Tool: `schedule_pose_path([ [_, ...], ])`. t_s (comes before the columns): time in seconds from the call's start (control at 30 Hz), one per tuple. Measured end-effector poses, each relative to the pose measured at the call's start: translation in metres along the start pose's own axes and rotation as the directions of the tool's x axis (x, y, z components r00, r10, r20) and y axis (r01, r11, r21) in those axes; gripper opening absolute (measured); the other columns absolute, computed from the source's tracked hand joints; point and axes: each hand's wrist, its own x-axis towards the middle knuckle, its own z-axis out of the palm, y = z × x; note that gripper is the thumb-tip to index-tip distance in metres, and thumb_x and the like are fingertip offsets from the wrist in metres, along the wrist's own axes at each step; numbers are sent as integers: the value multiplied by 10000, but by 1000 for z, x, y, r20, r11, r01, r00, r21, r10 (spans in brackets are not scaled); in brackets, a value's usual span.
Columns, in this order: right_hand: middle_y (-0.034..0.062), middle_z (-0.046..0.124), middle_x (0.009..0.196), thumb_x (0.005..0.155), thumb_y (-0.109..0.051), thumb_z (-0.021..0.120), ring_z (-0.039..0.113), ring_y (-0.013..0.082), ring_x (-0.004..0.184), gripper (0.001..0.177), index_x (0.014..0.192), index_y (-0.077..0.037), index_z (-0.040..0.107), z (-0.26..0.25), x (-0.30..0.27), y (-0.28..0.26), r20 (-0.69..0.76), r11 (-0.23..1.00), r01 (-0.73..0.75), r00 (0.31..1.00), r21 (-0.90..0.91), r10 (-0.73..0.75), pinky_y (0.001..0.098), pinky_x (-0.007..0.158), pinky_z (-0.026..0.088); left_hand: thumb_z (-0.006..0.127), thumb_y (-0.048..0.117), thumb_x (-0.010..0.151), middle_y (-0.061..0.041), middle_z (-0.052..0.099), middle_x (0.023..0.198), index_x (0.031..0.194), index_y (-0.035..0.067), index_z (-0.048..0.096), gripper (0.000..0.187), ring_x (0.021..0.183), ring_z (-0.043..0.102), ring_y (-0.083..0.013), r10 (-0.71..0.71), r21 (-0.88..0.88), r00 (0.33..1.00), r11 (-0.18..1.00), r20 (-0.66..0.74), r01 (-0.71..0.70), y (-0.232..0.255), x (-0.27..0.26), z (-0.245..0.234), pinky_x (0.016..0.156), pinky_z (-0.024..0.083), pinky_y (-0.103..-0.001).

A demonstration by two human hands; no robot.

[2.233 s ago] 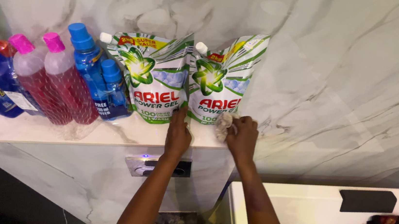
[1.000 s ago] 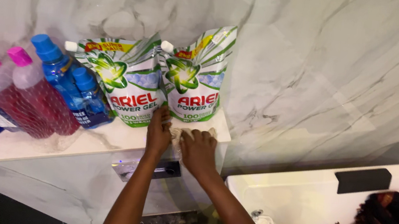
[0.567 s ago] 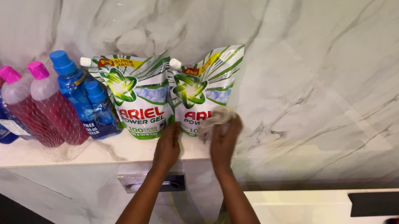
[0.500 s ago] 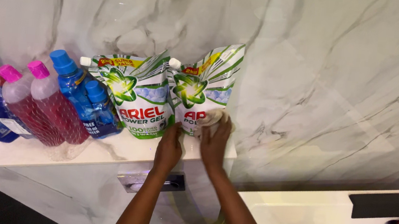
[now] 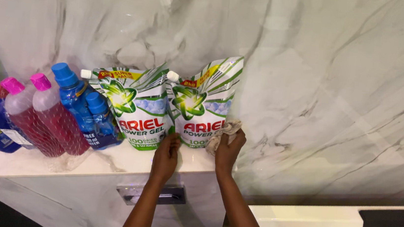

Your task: The person wipes various laundry detergent refill pouches and a blue plastic bottle with a cloth.

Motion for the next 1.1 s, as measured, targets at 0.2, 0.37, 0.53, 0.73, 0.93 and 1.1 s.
schedule_pose_path([
  [0.2, 329, 354, 1471, 1006, -163, 569, 364, 479, 1382, 564, 1491, 61, 385, 0, -28, -32, 190, 873, 425, 902, -239, -387, 512, 1158, 306, 516, -97, 910, -113, 720, 1117, 1324, 45, 598, 446, 1008, 714, -205, 43, 15, 998, 999, -40, -42, 5, -1, 0, 908, 561, -312],
  [0.37, 220, 362, 1588, 965, -156, 589, 267, 416, 1521, 449, 1410, -98, 576, -5, -40, -52, 514, 598, 780, 595, -185, -618, 565, 1233, 168, 608, 29, 940, -131, 712, 1075, 1406, 86, 553, 473, 935, 705, -228, -150, 29, 987, 988, -49, 152, 21, -10, -6, 834, 559, -336],
  [0.53, 200, 332, 1681, 931, -2, 479, 231, 406, 1608, 574, 1499, -66, 530, -15, -31, -47, 401, 805, 593, 734, 17, -548, 519, 1303, 174, 606, 113, 988, -115, 593, 1314, 1451, 75, 437, 495, 1075, 643, -195, 166, -244, 972, 948, -164, -203, 43, -21, 6, 843, 573, -306],
  [0.73, 228, 303, 1690, 895, 40, 484, 242, 403, 1613, 635, 1515, -97, 520, -19, -28, -41, 372, 821, 544, 736, 171, -565, 496, 1286, 234, 582, -31, 848, -107, 601, 1216, 1328, 134, 633, 509, 1054, 642, -215, 27, -92, 994, 995, -109, -37, 82, -20, 37, 724, 557, -329],
  [0.93, 201, 348, 1636, 881, -10, 654, 304, 405, 1542, 599, 1461, -122, 557, -15, -31, -48, 272, 729, 675, 727, -114, -631, 508, 1237, 260, 614, -16, 905, -143, 524, 1281, 1309, 110, 643, 424, 1133, 603, -273, 266, -88, 900, 946, -344, -313, 126, 25, 19, 858, 560, -331],
  [1.1, 207, 378, 1614, 965, -32, 633, 340, 399, 1508, 494, 1450, -112, 581, -8, -31, -49, 221, 795, 589, 803, -144, -554, 496, 1218, 299, 721, 54, 840, -201, 504, 1318, 1282, 77, 664, 446, 1161, 496, -385, 506, 351, 805, 848, -310, -397, 124, 34, 28, 966, 453, -464],
])
